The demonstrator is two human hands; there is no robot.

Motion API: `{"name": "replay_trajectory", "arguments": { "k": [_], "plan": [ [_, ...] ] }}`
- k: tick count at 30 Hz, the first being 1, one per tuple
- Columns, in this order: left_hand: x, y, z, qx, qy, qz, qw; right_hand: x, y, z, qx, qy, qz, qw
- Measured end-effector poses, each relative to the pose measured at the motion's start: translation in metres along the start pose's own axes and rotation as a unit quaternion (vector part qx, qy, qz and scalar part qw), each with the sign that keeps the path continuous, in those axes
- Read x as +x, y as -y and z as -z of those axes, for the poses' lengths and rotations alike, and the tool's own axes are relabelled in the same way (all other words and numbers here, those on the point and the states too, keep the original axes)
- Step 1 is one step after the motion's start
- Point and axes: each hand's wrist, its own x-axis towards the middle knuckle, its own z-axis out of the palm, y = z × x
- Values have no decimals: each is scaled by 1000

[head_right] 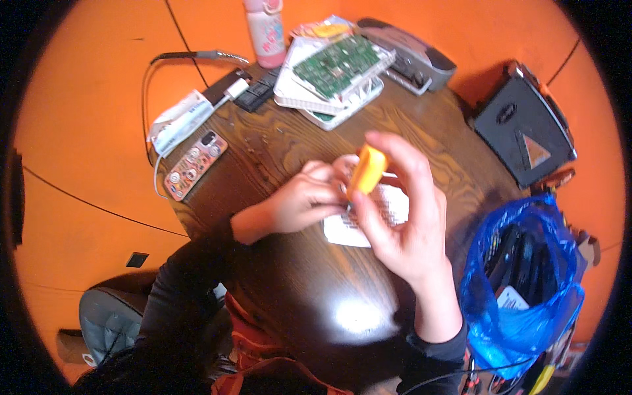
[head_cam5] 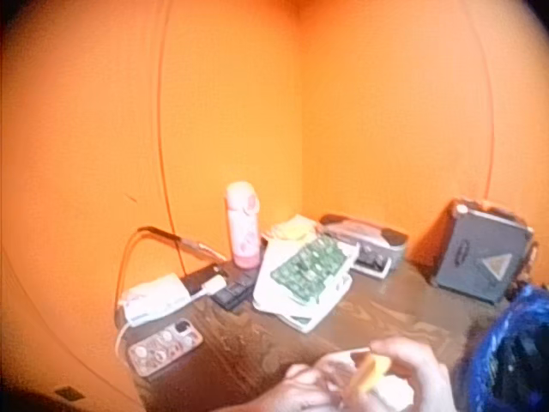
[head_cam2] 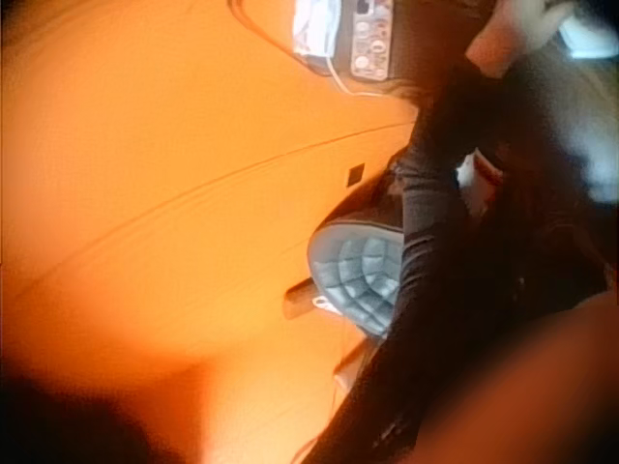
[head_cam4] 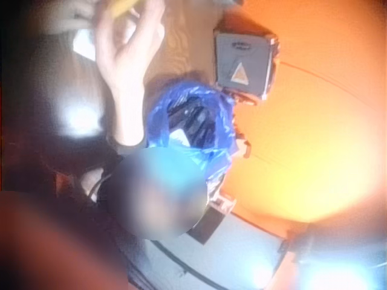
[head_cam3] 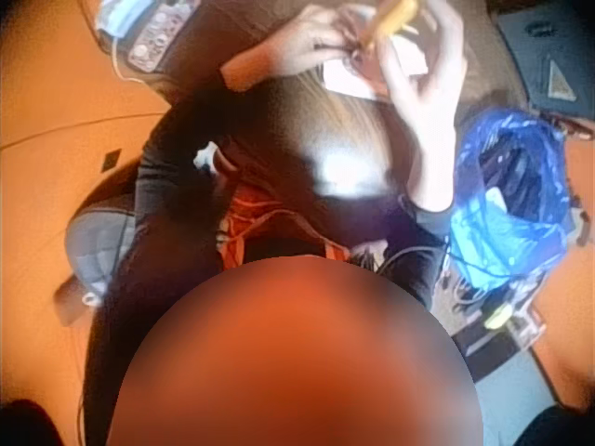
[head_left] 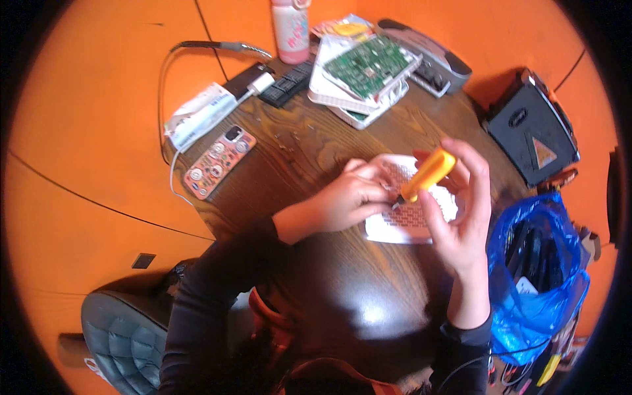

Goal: The person disassembles a white electronic device by removing screws with a screwdriver, separating the casing to expose the circuit board, and placing the components on the table. They then retrieve another similar device from a blue bag and begin unscrewing it.

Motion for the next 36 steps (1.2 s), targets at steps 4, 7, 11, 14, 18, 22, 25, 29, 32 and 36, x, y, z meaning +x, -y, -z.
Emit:
{"name": "replay_trajectory", "arguments": {
  "k": [4,7,11,14,18,22,25,29,32,36],
  "plan": [
    [-3,-1,-3,-29,-16,54,998,0,5,3,-48,-23,-1,999],
    [-3,1,-2,-93,-4,68,993,-1,4,5,-43,-24,-15,999],
    [-2,-1,-1,-63,11,77,995,-2,3,7,-61,-13,-20,998],
    [-1,-3,0,-46,3,70,996,-2,5,7,-78,-6,-14,997],
    [0,-4,-1,-63,-24,39,997,-2,7,7,-61,-3,-43,997],
    [-1,-5,-1,-37,2,61,997,-1,7,7,-66,-2,-51,997],
    [-1,-4,-2,-69,-15,52,996,1,8,7,-78,5,-52,996],
    [0,-2,-3,-68,1,52,996,3,9,9,-83,23,-31,996],
    [-1,-2,-2,-37,-3,55,998,2,9,8,-102,6,-37,994],
    [-1,-3,-2,-47,-17,38,998,-1,7,4,-53,-32,-39,997]
  ]
}}
